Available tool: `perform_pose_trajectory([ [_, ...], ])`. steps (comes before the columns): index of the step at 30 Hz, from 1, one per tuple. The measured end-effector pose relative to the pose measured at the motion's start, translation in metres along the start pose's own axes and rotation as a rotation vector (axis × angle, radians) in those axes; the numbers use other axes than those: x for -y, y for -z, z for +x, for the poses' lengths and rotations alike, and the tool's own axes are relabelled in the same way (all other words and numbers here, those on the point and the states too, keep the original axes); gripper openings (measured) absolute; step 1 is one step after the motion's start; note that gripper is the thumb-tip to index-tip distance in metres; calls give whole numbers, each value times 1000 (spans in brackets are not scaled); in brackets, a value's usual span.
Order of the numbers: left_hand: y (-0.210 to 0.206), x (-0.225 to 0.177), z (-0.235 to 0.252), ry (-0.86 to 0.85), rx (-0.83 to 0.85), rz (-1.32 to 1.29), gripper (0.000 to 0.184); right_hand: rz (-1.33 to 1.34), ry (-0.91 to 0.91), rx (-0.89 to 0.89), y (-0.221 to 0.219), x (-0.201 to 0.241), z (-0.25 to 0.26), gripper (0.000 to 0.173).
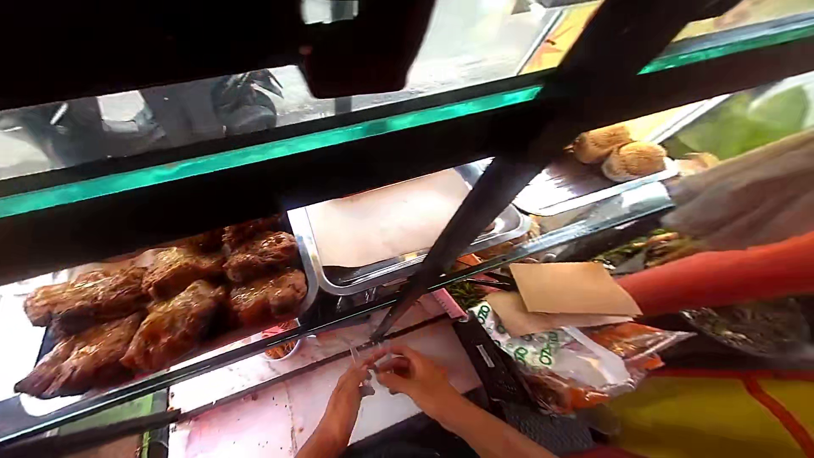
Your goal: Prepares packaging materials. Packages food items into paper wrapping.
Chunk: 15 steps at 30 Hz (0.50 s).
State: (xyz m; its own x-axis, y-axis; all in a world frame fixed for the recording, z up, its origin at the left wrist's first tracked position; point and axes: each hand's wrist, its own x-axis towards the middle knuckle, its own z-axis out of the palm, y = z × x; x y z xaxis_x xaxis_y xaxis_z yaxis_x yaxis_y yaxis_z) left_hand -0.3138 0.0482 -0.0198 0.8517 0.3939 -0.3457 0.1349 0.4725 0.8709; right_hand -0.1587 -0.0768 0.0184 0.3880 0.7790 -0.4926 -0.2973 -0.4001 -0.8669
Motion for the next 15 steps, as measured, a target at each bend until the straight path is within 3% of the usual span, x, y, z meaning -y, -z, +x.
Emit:
perform_pose_trajectory([
  [2, 2, -1, 6, 67, 41, -46, 48, 45, 37, -88, 4, -4, 0, 33],
  [5, -6, -11, 16, 169, 23, 4, 44, -8, 64, -215, 20, -5, 5, 21],
  [9, -30, -15, 30, 175, -175, 62, 25, 39, 85, -248, 25, -1, -2, 19],
  [11, -27, -16, 33, 118, -170, 44, 19, 163, 25, -245, 35, 4, -6, 30],
  [13, -24, -21, 33, 98, -126, 97, 19, 260, -84, -107, 51, 7, -12, 46],
  [15, -22, -25, 30, 74, -51, 179, 20, 325, -160, 13, 62, 8, -17, 35],
])
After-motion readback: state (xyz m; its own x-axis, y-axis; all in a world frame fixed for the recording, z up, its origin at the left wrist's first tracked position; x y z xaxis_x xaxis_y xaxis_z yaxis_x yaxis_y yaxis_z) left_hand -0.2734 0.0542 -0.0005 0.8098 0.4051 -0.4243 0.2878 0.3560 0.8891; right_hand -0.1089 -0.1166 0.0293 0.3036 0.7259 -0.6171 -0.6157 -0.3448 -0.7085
